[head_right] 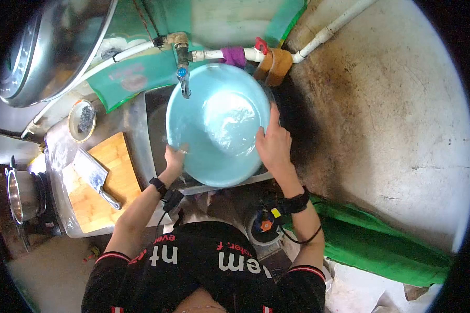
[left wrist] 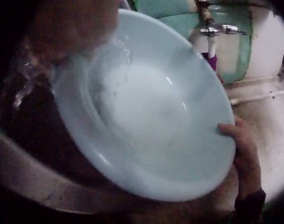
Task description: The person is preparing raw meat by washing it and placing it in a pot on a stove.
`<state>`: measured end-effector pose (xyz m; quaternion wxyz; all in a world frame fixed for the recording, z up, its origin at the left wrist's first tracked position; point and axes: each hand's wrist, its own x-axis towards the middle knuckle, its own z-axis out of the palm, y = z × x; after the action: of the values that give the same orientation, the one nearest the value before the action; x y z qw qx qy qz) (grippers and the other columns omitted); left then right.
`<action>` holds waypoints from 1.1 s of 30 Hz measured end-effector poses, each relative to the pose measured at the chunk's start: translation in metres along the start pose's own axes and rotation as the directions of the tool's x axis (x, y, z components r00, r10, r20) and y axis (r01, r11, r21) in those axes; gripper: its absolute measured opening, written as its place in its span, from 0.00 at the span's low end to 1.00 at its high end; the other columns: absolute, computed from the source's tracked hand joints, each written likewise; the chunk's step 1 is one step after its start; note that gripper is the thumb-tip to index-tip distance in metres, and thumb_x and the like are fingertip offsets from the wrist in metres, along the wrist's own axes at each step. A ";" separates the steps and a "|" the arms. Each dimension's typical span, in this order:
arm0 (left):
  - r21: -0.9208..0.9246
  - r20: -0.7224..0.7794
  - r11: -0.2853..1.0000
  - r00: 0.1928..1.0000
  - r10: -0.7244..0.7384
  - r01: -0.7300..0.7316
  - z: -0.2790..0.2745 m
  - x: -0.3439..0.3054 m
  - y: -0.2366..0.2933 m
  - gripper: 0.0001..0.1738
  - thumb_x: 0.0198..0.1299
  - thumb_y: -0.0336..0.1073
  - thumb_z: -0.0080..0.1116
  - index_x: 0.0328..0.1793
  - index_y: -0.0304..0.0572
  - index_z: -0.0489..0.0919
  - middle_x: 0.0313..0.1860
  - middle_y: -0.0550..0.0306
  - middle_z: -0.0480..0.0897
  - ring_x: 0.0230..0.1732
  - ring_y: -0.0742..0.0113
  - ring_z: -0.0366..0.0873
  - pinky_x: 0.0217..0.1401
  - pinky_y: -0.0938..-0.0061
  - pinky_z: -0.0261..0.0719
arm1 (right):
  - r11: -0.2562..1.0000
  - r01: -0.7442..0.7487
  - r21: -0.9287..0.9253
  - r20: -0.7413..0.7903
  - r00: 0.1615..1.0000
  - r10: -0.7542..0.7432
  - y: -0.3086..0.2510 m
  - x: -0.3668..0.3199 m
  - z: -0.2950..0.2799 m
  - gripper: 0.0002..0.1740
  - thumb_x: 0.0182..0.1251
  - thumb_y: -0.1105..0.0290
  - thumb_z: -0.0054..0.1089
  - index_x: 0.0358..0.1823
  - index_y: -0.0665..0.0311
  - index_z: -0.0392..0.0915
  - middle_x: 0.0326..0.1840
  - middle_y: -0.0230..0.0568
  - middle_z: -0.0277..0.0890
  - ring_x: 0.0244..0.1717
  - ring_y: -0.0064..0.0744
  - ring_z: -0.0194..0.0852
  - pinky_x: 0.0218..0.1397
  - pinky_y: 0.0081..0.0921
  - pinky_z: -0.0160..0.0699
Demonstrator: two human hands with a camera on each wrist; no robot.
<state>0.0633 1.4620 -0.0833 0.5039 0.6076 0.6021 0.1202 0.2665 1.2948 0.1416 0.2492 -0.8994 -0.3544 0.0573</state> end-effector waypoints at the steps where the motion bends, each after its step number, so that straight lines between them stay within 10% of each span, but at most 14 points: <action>1: 0.055 0.058 0.998 0.998 -0.021 0.018 -0.010 -0.007 0.008 0.31 0.55 0.43 0.63 0.59 0.27 0.68 0.46 0.41 0.79 0.48 0.53 0.79 0.48 0.61 0.79 | 1.000 -0.005 0.016 0.042 0.999 0.004 0.007 0.002 -0.003 0.26 0.56 0.70 0.57 0.56 0.72 0.66 0.38 0.63 0.78 0.41 0.60 0.79 0.46 0.46 0.76; 4: -0.384 0.324 0.872 0.929 -0.181 0.304 -0.072 -0.023 0.040 0.25 0.59 0.40 0.58 0.56 0.28 0.71 0.44 0.43 0.80 0.45 0.55 0.81 0.45 0.61 0.82 | 0.985 -0.095 0.145 0.225 0.972 0.060 0.046 0.017 -0.005 0.26 0.52 0.69 0.57 0.52 0.75 0.70 0.39 0.62 0.79 0.43 0.55 0.80 0.48 0.43 0.75; 6: -0.493 0.422 0.805 0.900 -0.110 0.329 -0.122 -0.033 0.076 0.14 0.61 0.33 0.55 0.49 0.29 0.72 0.39 0.45 0.81 0.28 0.58 0.82 0.26 0.69 0.83 | 0.919 -0.266 0.291 0.445 0.888 0.116 0.078 0.024 0.021 0.25 0.51 0.68 0.56 0.49 0.77 0.73 0.39 0.59 0.79 0.44 0.51 0.80 0.48 0.40 0.75; 9: -0.553 0.446 0.815 0.888 0.115 0.172 -0.162 -0.046 0.122 0.12 0.62 0.33 0.54 0.46 0.31 0.72 0.29 0.49 0.81 0.16 0.65 0.78 0.17 0.76 0.80 | 0.821 -0.523 0.227 0.623 0.727 0.290 0.082 0.018 0.086 0.22 0.58 0.62 0.57 0.48 0.72 0.74 0.38 0.43 0.77 0.39 0.35 0.77 0.38 0.32 0.76; 13: -0.503 0.285 0.851 0.901 0.328 -0.150 -0.151 -0.095 0.160 0.08 0.63 0.30 0.53 0.39 0.31 0.69 0.25 0.56 0.77 0.17 0.70 0.77 0.16 0.77 0.79 | 0.520 -0.596 0.612 0.738 0.666 -0.106 0.090 0.003 0.181 0.22 0.61 0.62 0.56 0.51 0.70 0.72 0.44 0.42 0.74 0.40 0.34 0.74 0.39 0.34 0.76; 16: -0.316 0.282 0.885 0.857 0.431 -0.341 -0.146 -0.118 0.161 0.07 0.62 0.27 0.55 0.36 0.32 0.69 0.22 0.58 0.74 0.17 0.73 0.75 0.17 0.80 0.76 | 0.641 -0.396 0.657 0.667 0.701 -0.251 0.089 0.014 0.272 0.22 0.63 0.64 0.54 0.56 0.66 0.72 0.51 0.45 0.75 0.47 0.41 0.74 0.47 0.40 0.76; 21: -0.143 0.151 0.832 0.819 0.554 -0.536 -0.151 -0.148 0.191 0.10 0.55 0.24 0.63 0.33 0.35 0.70 0.16 0.63 0.74 0.17 0.82 0.73 0.17 0.84 0.67 | 0.216 -0.733 0.645 0.761 0.643 -0.091 -0.044 0.003 0.239 0.24 0.62 0.69 0.51 0.61 0.62 0.69 0.53 0.42 0.74 0.51 0.40 0.73 0.50 0.41 0.75; 29: -0.005 0.184 0.780 0.766 0.616 -0.626 -0.140 -0.179 0.237 0.11 0.56 0.26 0.64 0.32 0.36 0.70 0.17 0.63 0.75 0.17 0.83 0.72 0.17 0.86 0.66 | 0.162 -0.706 0.689 0.654 0.511 -0.557 -0.077 -0.025 0.224 0.33 0.62 0.58 0.56 0.68 0.58 0.61 0.58 0.40 0.70 0.50 0.34 0.73 0.42 0.37 0.78; 33: -0.162 0.167 0.831 0.815 0.555 -0.532 -0.153 -0.177 0.232 0.10 0.57 0.25 0.62 0.35 0.37 0.70 0.18 0.63 0.74 0.16 0.81 0.72 0.15 0.86 0.67 | 0.158 -0.727 0.668 0.719 0.578 -0.385 -0.061 -0.046 0.212 0.37 0.59 0.60 0.60 0.69 0.61 0.59 0.57 0.47 0.71 0.47 0.36 0.75 0.34 0.37 0.79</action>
<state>0.0462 1.4370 0.2452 0.5402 0.7352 0.3402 0.2277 0.1360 1.3893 -0.0164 0.5622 -0.4249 -0.1696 0.6889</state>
